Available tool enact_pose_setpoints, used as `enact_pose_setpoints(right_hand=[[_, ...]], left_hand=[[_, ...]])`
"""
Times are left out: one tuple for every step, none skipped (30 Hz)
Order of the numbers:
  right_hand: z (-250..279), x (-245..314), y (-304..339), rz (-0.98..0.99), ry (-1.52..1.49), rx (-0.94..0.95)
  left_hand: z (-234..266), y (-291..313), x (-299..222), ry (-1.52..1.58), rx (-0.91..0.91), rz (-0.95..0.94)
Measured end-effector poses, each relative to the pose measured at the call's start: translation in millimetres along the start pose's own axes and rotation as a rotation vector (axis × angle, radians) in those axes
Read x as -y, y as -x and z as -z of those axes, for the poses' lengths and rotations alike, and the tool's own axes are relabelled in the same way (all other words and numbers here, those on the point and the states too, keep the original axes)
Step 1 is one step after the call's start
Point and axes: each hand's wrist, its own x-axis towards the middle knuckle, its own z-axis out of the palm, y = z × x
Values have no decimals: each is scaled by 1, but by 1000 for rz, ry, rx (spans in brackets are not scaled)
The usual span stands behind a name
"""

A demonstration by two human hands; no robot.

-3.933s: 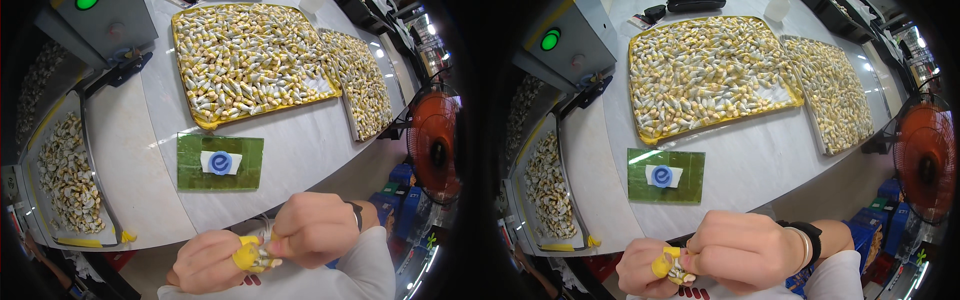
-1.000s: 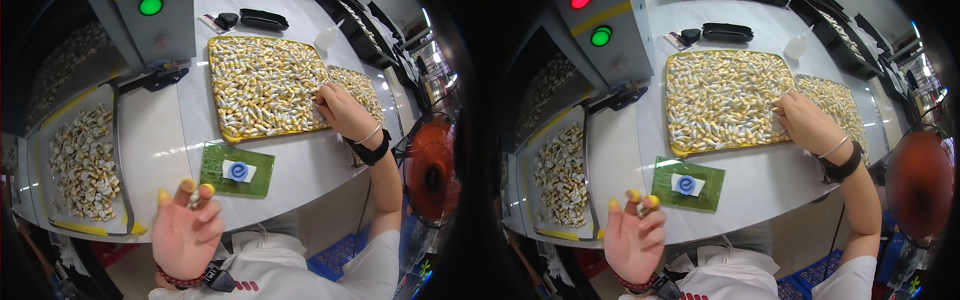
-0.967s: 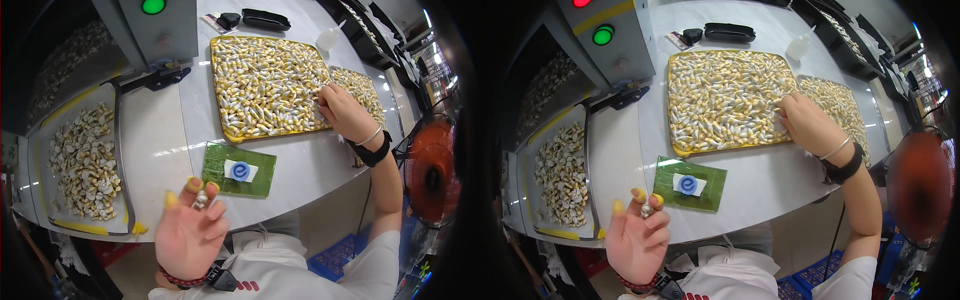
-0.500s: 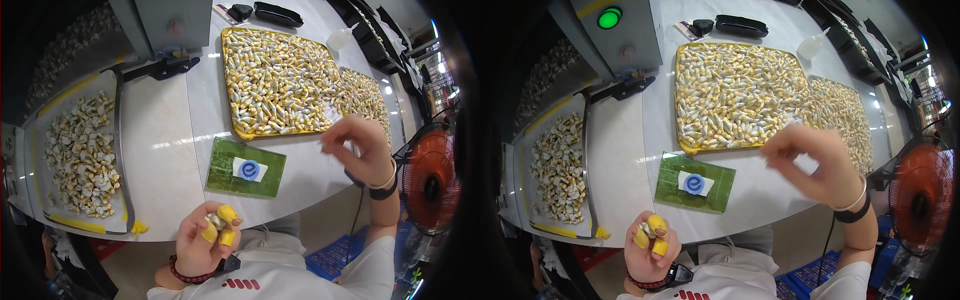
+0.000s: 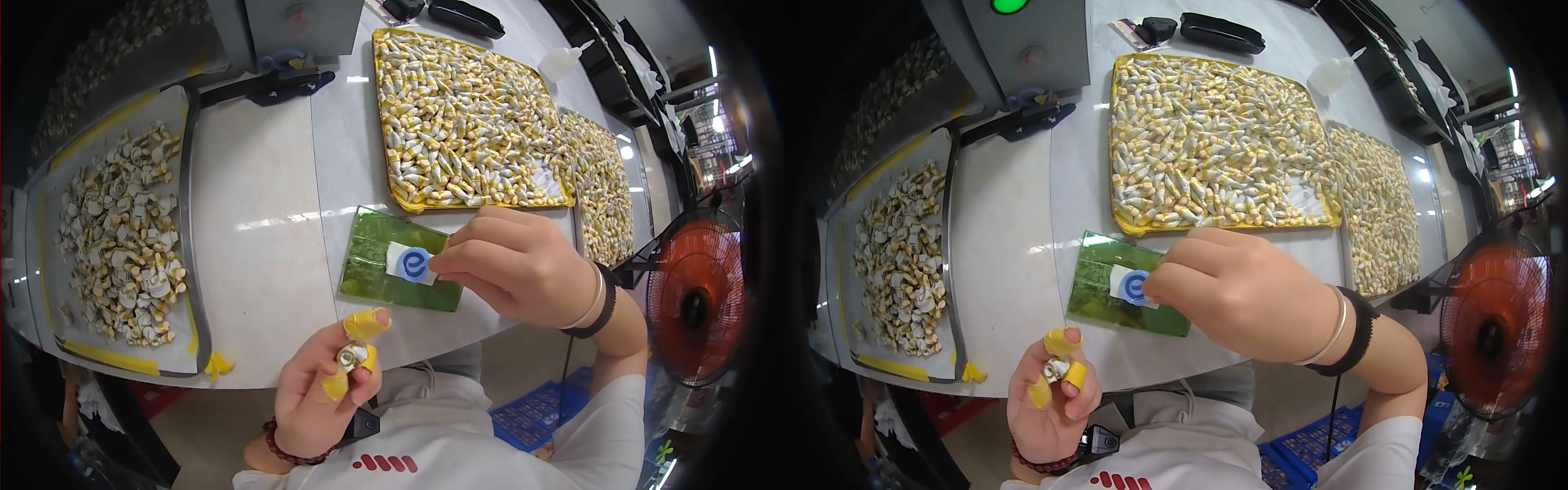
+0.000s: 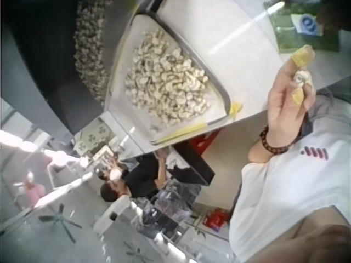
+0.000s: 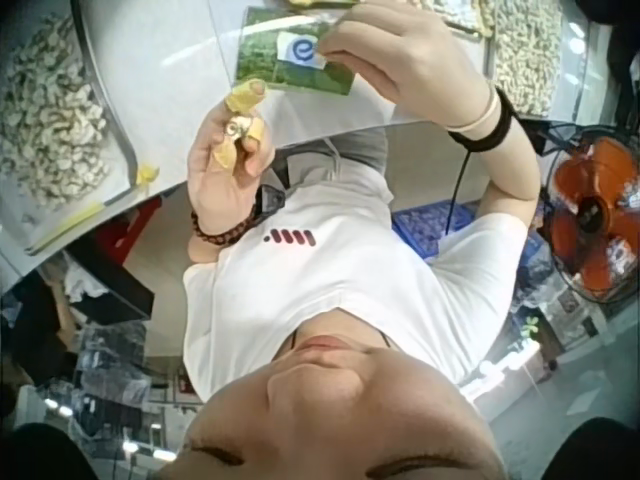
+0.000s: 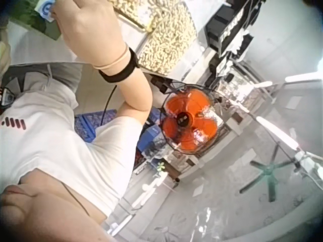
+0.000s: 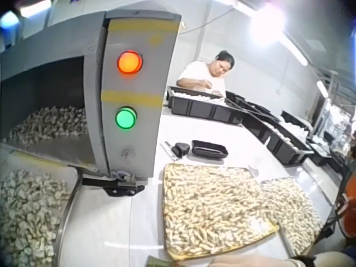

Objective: The person sits at a workstation and repeatedly picks up small white and yellow corn kernels from a tray. They use their fingers to manipulate and assemble the kernels into small clusters, then place the finished clusters onto a green mat. The process is repetitive and involves fine motor manipulation of the small objects.

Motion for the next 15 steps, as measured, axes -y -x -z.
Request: enact_pose_setpoints(right_hand=[[-1, 0, -1, 13, 42, 20], [-2, 2, -2, 29, 85, 40], [-3, 3, -4, 42, 112, 54], [-3, 4, -4, 54, 140, 68], [-4, 5, -5, 63, 166, 81], [-5, 5, -5, 65, 165, 80], [-7, 6, -5, 66, 164, 78], [-9, 7, -6, 66, 164, 77], [-10, 8, -7, 61, 159, 66], [-11, 9, -8, 56, 155, 56], [-11, 9, -9, 55, 150, 46], [-10, 10, -8, 35, 126, 16], [-8, 11, -6, 15, 102, -13], [-5, 13, -4, -5, 79, -43], [-2, 14, -2, -19, 2, -89]], left_hand=[[1, 0, -1, -24, -5, 8], [4, 2, -1, -52, 3, 25], [7, 4, -2, -81, 11, 42], [9, 6, -3, -109, 19, 60], [10, 5, -4, -109, 37, 67], [10, 4, -4, -109, 56, 75], [10, 3, -5, -110, 76, 83], [10, 2, -5, -92, 99, 99], [10, 1, -5, -75, 122, 117], [9, 0, -4, -58, 146, 134], [9, 0, -4, -38, 162, 154], [8, -1, -4, -18, 178, 174], [8, -2, -4, 3, 195, 194], [8, -3, -5, 26, 217, 235], [10, -3, -6, 49, 227, 270]])
